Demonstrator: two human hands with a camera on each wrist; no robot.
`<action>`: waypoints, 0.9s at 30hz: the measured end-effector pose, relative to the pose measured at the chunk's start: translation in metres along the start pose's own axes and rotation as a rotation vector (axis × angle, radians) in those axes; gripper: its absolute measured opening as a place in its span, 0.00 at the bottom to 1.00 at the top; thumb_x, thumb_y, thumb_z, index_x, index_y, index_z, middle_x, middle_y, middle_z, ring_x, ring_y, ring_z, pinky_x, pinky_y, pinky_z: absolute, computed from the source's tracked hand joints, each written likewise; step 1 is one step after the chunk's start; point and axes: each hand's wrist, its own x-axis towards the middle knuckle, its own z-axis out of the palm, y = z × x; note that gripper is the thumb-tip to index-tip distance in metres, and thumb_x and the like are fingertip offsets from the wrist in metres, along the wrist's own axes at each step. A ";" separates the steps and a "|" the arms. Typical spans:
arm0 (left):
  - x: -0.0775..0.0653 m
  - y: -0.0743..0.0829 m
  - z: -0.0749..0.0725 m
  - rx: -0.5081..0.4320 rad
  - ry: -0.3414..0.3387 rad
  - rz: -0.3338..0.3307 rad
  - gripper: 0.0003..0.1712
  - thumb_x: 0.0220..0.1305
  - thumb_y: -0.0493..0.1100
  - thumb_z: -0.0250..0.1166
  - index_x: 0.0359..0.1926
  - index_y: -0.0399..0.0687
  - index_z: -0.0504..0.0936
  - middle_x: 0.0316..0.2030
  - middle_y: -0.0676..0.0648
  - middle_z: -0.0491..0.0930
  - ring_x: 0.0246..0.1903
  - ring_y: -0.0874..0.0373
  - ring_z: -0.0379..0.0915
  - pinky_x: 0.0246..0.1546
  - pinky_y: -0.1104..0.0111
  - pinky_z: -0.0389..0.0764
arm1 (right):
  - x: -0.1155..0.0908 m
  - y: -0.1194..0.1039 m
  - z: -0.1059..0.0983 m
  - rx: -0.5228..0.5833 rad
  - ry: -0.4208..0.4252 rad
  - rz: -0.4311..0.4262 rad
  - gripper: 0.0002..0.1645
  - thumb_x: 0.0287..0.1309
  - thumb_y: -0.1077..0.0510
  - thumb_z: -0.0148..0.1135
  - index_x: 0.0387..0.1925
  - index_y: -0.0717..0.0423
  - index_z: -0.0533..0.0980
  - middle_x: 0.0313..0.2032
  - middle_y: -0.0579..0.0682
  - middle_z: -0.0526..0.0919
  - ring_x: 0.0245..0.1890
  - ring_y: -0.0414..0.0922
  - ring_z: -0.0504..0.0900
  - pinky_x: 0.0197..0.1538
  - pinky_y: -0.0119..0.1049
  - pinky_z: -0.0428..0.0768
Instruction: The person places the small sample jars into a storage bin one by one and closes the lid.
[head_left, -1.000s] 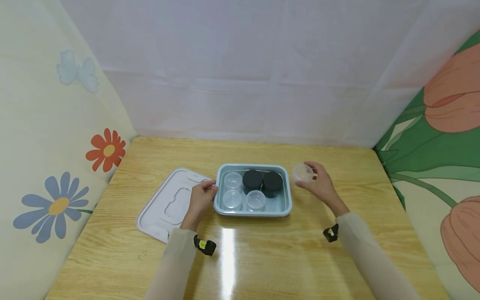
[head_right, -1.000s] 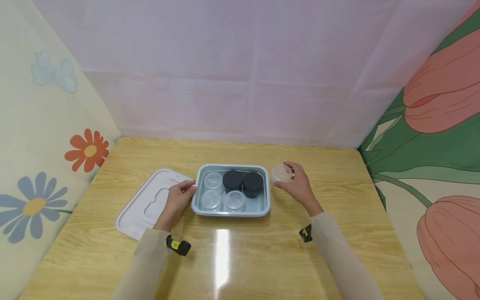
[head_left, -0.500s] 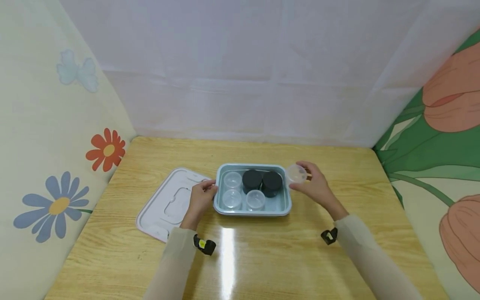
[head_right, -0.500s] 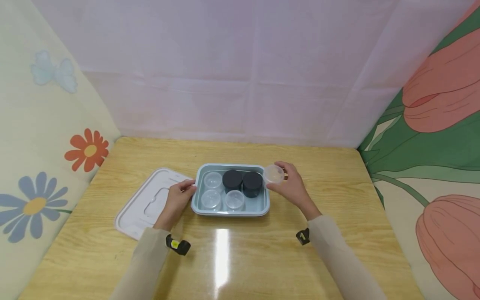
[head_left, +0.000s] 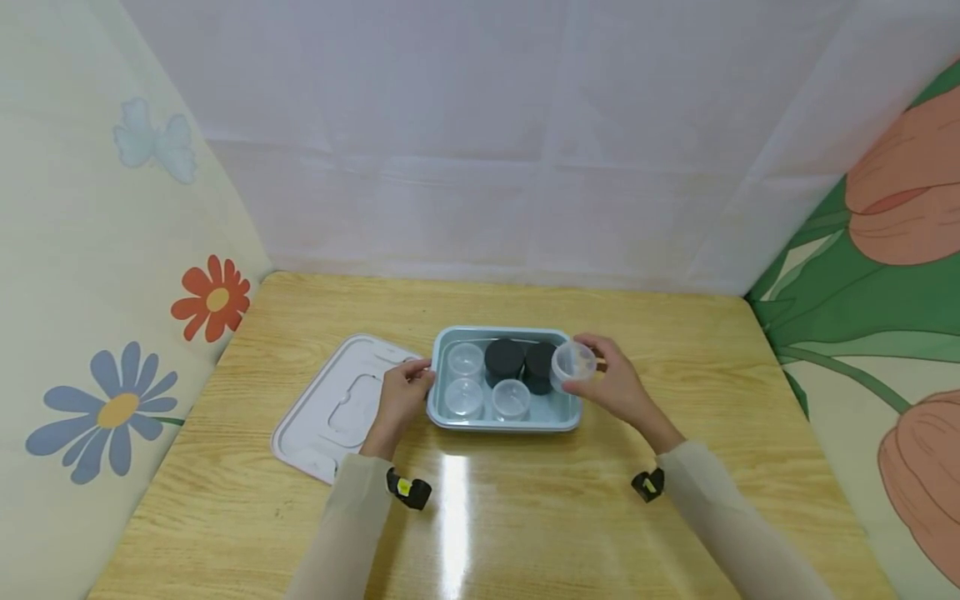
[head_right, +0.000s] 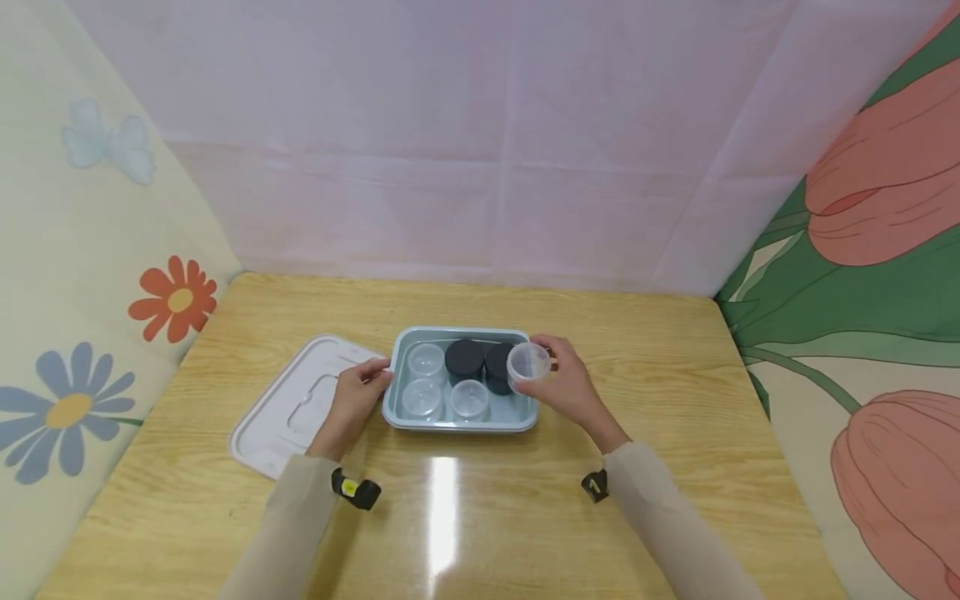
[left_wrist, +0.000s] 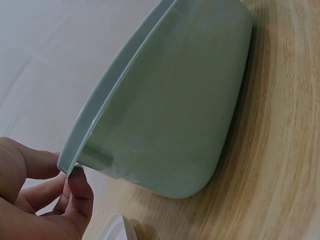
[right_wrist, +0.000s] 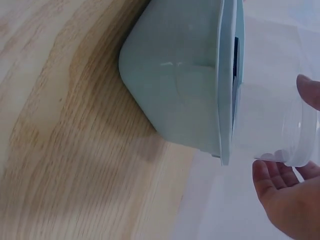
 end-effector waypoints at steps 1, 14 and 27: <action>0.000 0.000 0.000 0.000 -0.001 0.000 0.19 0.65 0.35 0.57 0.56 0.34 0.77 0.41 0.40 0.77 0.39 0.57 0.70 0.33 0.77 0.73 | -0.001 -0.001 0.001 0.000 -0.003 -0.002 0.42 0.45 0.62 0.74 0.62 0.63 0.65 0.58 0.62 0.69 0.56 0.58 0.69 0.58 0.56 0.72; 0.001 -0.001 0.000 0.002 -0.004 -0.020 0.19 0.66 0.36 0.57 0.57 0.36 0.76 0.42 0.41 0.76 0.41 0.56 0.69 0.33 0.77 0.73 | -0.012 -0.006 0.014 0.012 -0.057 0.004 0.44 0.44 0.61 0.75 0.63 0.61 0.65 0.58 0.60 0.70 0.57 0.57 0.70 0.58 0.56 0.72; 0.001 -0.001 0.000 0.010 -0.005 -0.017 0.19 0.65 0.35 0.57 0.56 0.34 0.77 0.42 0.40 0.76 0.42 0.55 0.69 0.34 0.76 0.73 | -0.019 0.002 0.028 -0.030 -0.068 0.008 0.42 0.43 0.60 0.75 0.61 0.62 0.67 0.57 0.61 0.71 0.56 0.57 0.72 0.58 0.56 0.72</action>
